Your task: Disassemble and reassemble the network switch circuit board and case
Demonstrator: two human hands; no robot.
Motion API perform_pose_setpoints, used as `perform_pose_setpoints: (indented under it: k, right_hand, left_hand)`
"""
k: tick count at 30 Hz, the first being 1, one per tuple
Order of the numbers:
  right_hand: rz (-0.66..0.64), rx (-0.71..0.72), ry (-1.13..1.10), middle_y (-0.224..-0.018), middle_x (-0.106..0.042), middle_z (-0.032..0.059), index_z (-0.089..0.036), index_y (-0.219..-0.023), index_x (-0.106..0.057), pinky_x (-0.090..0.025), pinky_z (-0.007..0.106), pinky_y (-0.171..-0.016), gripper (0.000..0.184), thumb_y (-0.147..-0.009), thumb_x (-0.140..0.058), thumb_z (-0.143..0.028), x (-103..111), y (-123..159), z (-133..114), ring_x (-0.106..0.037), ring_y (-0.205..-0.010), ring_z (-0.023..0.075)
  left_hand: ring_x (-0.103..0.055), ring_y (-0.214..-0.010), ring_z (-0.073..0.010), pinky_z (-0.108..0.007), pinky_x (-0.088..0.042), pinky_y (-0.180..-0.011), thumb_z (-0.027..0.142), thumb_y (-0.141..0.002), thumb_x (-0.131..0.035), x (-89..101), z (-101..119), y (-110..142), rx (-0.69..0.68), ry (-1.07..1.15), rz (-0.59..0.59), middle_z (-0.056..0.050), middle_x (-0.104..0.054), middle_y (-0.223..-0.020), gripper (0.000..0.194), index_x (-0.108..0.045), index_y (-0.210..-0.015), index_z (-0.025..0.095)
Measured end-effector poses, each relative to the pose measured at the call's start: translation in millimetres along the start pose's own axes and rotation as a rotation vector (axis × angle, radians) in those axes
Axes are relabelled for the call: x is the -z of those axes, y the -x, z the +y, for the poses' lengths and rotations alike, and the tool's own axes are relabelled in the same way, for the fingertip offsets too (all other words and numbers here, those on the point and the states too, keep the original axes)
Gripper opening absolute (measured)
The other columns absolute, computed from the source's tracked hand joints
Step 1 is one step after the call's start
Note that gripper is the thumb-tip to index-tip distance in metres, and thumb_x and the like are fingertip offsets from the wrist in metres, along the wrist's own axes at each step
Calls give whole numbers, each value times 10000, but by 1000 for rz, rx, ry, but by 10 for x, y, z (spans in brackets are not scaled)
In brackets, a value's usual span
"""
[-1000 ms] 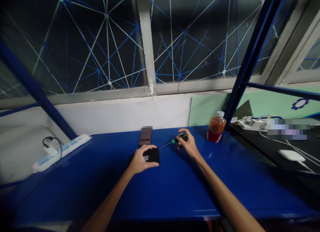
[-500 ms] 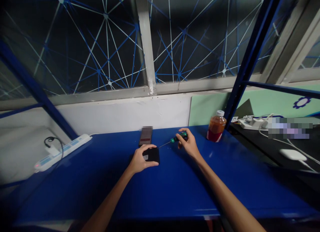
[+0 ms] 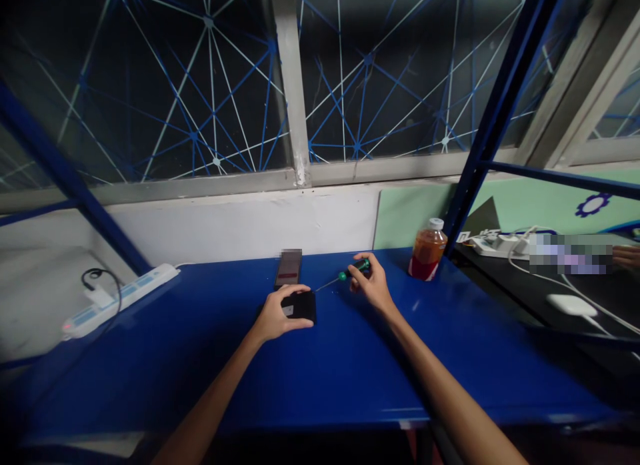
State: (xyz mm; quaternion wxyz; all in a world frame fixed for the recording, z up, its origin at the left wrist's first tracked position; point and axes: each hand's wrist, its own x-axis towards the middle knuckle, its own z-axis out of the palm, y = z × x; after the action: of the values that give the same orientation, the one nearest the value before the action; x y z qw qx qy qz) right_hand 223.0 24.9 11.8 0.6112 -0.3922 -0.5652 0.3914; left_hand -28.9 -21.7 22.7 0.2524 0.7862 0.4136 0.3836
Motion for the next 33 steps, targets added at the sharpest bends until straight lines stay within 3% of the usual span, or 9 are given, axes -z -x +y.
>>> perform_pose_setpoints:
  k: [4,11,18,23,30,33]
  right_hand:
    - [95,40,101,-483,-520,-64,-206,-923,-501,-415,225,-386,310,-775,-667,-422,-21,11,-7,-522,-373,125]
    - [89,42,85,-519,-547,-39,-205,-854,-510,-420,229,-399,286,-794,-628,-460,-26,22,-27,-558,-423,141]
    - [193,47,244,-421,-451,-61,-199,-693,-513,-318,217,-332,331,-787,-624,-495,-28,50,-53,-442,-312,106]
    - [93,40,93,-534,-547,-33,-205,-787,-516,-403,229,-397,274,-828,-566,-472,-12,22,-46,-546,-418,137]
    - [216,43,239,-466,-474,-65,-204,-774,-528,-343,221,-353,310,-787,-613,-502,-63,68,-45,-466,-330,110]
    - [176,41,225,-432,-467,-65,-202,-812,-533,-353,221,-367,303,-828,-552,-505,-60,74,-39,-475,-337,119]
  left_hand:
    - [-596,-997,-245,-395,-472,-905,373,-573,-829,6,14,3,-1,16,-17,-60,-632,-1079,608,-613,-1127,246]
    - [-598,-990,-249,-416,-474,-906,377,-580,-824,11,24,7,-9,16,-16,-61,-630,-1073,601,-612,-1125,241]
    - [-594,-1007,-251,-404,-477,-906,370,-570,-834,7,29,9,-3,6,-33,-63,-633,-1087,610,-615,-1124,241]
    - [-595,-1011,-253,-399,-471,-919,377,-565,-835,1,23,6,-2,10,-32,-64,-636,-1094,610,-619,-1118,235]
    - [-596,-1028,-251,-403,-469,-931,375,-573,-831,35,12,-4,2,15,-25,-70,-639,-1114,620,-609,-1132,227]
    - [-595,-1037,-262,-414,-472,-925,386,-577,-825,49,8,-6,8,2,-14,-76,-642,-1119,614,-611,-1130,228]
